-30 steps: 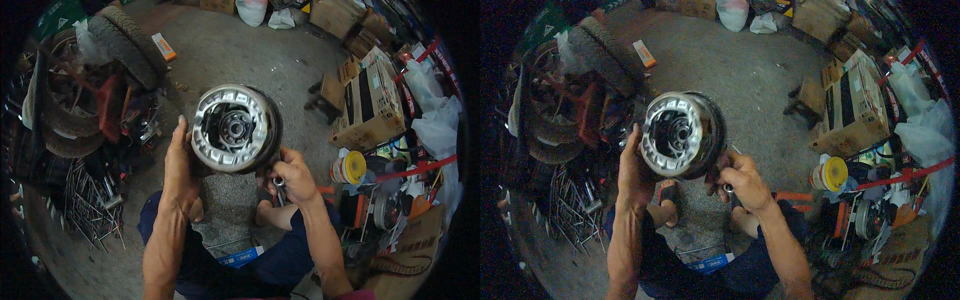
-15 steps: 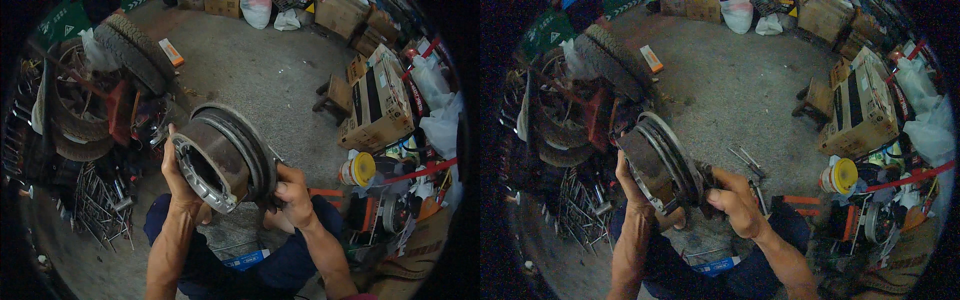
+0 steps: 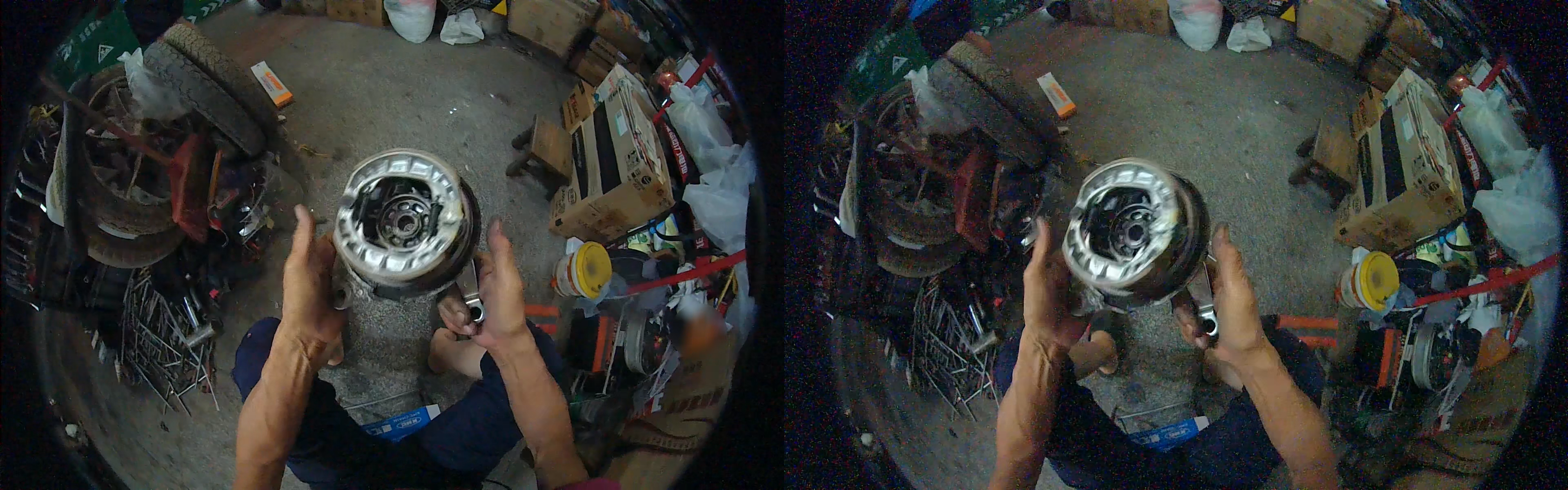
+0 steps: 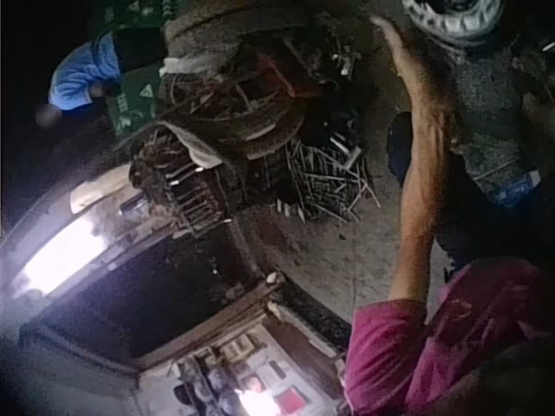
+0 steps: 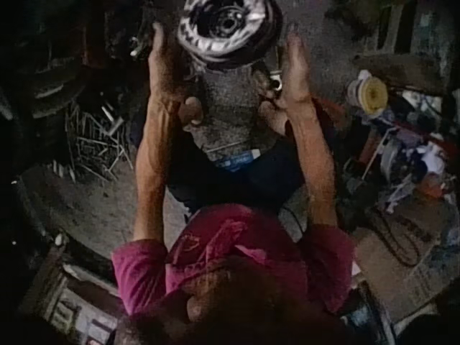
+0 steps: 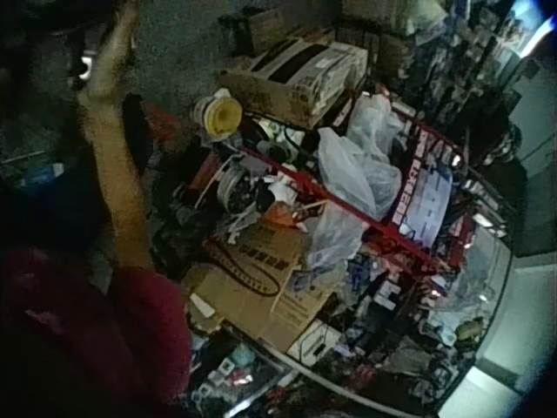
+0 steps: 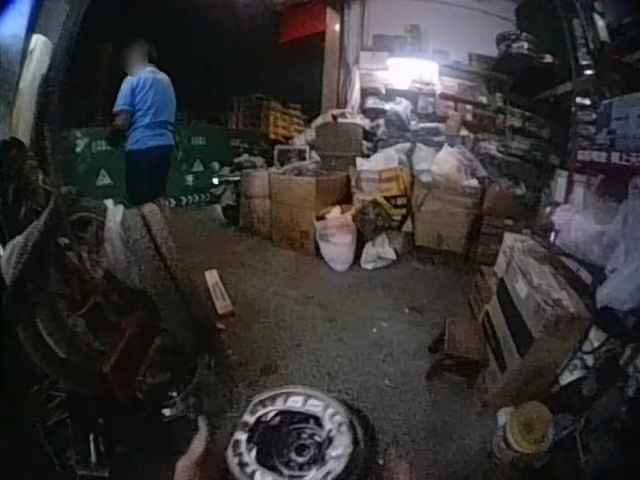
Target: The person sits on the floor and assembles a mechanical drum brake assembly. They fit brake shoes into the drum, attach a metal backing plate, and use a wrench to tighten bolts on the assembly.
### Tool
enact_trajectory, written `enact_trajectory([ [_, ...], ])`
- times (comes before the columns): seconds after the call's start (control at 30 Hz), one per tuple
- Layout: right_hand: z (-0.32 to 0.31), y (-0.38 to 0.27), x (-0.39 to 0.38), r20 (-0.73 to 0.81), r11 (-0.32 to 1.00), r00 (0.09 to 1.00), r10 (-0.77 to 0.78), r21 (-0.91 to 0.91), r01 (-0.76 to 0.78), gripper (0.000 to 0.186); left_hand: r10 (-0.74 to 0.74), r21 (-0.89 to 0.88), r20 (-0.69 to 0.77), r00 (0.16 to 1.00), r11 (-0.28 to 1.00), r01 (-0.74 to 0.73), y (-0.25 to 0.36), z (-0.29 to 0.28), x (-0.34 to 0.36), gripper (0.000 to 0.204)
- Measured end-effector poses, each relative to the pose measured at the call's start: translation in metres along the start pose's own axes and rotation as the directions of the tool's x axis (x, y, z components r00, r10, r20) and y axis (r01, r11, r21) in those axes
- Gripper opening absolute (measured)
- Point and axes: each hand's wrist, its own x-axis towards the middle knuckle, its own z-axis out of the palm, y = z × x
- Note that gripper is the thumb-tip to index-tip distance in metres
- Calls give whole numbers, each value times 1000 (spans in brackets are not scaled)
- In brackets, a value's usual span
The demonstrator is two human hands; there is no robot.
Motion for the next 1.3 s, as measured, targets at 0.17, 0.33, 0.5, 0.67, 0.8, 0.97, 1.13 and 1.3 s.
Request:
enact_trajectory([
  [0.17,4,5,11,25,990,996,85,108,-87,76,-30,299,-208,978,950,93,0,11,3,45],
  [0.33,5,16,17,-10,969,993,118,218,-113,77,-60,230,-334,940,963,143,-3,9,7,41],
  [0.5,27,27,24,-229,989,973,-27,133,59,73,-54,163,-343,938,980,116,-8,13,0,36],
  [0.67,48,37,32,-407,963,876,-260,-46,265,70,-12,117,-272,962,992,45,-23,9,-6,38],
  [0.8,44,34,31,-339,984,924,-177,-31,178,67,-32,112,-247,969,992,61,-26,1,-4,37],
  [0.97,17,24,20,-76,1000,997,-5,26,7,64,-17,165,-361,932,983,82,0,5,-1,37],
  [1.13,21,17,16,37,995,995,92,-27,-91,78,-36,269,-366,930,953,143,14,-3,-4,38],
  [1.3,20,17,16,-26,994,996,89,68,-87,76,-31,218,-392,920,968,125,-1,-8,5,38],
])
